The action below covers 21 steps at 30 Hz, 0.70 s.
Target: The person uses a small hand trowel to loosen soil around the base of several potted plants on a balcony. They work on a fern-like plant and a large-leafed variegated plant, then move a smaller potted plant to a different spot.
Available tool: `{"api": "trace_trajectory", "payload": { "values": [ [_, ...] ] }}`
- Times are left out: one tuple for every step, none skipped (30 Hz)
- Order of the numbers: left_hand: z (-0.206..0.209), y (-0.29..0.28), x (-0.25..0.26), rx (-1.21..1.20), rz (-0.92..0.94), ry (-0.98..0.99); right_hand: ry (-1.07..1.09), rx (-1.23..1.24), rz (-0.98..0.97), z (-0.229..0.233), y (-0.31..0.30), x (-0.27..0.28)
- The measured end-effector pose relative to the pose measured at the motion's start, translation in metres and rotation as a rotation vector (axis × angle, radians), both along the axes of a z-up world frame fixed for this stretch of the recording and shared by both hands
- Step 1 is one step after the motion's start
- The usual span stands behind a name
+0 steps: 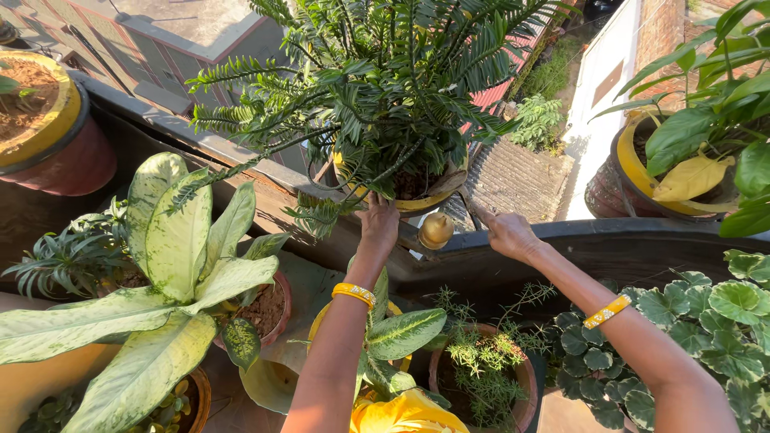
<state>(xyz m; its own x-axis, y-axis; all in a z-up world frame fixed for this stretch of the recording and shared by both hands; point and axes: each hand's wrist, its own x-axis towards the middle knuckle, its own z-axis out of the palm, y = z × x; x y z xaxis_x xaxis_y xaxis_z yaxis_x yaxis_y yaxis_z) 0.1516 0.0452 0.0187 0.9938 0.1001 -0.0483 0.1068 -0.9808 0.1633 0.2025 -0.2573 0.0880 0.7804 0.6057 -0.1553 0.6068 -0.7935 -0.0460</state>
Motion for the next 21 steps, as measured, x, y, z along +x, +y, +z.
{"api": "trace_trajectory", "payload": {
  "values": [
    [0.000,0.000,0.000,-0.005,0.000,0.022,0.025,-0.051,0.008,0.011,0.004,-0.002],
    [0.001,0.001,0.002,-0.009,-0.001,0.043,0.047,-0.100,0.016,0.026,0.010,-0.002],
    [0.003,0.003,0.003,0.004,-0.006,0.049,0.070,-0.149,0.024,0.044,0.015,-0.002],
    [0.004,0.002,0.003,0.011,-0.010,0.057,0.084,-0.247,0.016,0.063,0.019,-0.003],
    [0.004,0.001,0.004,0.019,-0.014,0.065,0.098,-0.345,0.007,0.080,0.024,-0.003],
    [0.005,0.001,0.005,-0.010,-0.002,0.039,0.114,-0.445,-0.003,0.094,0.030,-0.001],
    [0.007,0.002,0.006,-0.032,0.002,0.016,0.096,-0.459,0.018,0.106,0.034,0.003],
    [0.007,0.001,0.004,-0.051,0.003,0.005,0.083,-0.474,0.040,0.113,0.034,0.006],
    [0.007,0.000,0.002,-0.058,-0.005,0.015,0.070,-0.488,0.061,0.115,0.031,0.007],
    [0.008,-0.001,0.003,-0.067,-0.013,0.016,0.026,-0.487,0.097,0.113,0.031,0.008],
    [0.010,-0.001,0.003,-0.077,-0.018,0.018,-0.017,-0.486,0.133,0.108,0.031,0.010],
    [0.011,-0.001,0.004,-0.077,-0.024,0.025,-0.062,-0.485,0.170,0.104,0.032,0.013],
    [0.013,0.000,0.005,-0.080,-0.027,0.030,-0.057,-0.489,0.146,0.098,0.033,0.014],
    [0.012,0.000,0.005,-0.086,-0.030,0.037,-0.049,-0.494,0.126,0.090,0.038,0.014],
    [0.011,0.001,0.006,-0.074,-0.031,0.055,-0.042,-0.499,0.106,0.081,0.041,0.013],
    [0.009,0.001,0.007,-0.068,-0.035,0.071,-0.043,-0.486,0.083,0.073,0.042,0.012],
    [0.006,0.000,0.008,-0.059,-0.038,0.095,-0.043,-0.474,0.061,0.065,0.041,0.011],
    [0.003,-0.001,0.009,-0.070,-0.039,0.062,-0.045,-0.461,0.035,0.056,0.037,0.012],
    [-0.001,-0.001,0.009,-0.081,-0.040,0.030,0.001,-0.426,-0.002,0.046,0.032,0.014],
    [-0.005,0.001,0.010,-0.090,-0.040,-0.004,0.046,-0.388,-0.037,0.034,0.028,0.018],
    [-0.007,0.002,0.010,-0.081,-0.032,-0.015,0.091,-0.350,-0.072,0.020,0.023,0.022]
  ]
}}
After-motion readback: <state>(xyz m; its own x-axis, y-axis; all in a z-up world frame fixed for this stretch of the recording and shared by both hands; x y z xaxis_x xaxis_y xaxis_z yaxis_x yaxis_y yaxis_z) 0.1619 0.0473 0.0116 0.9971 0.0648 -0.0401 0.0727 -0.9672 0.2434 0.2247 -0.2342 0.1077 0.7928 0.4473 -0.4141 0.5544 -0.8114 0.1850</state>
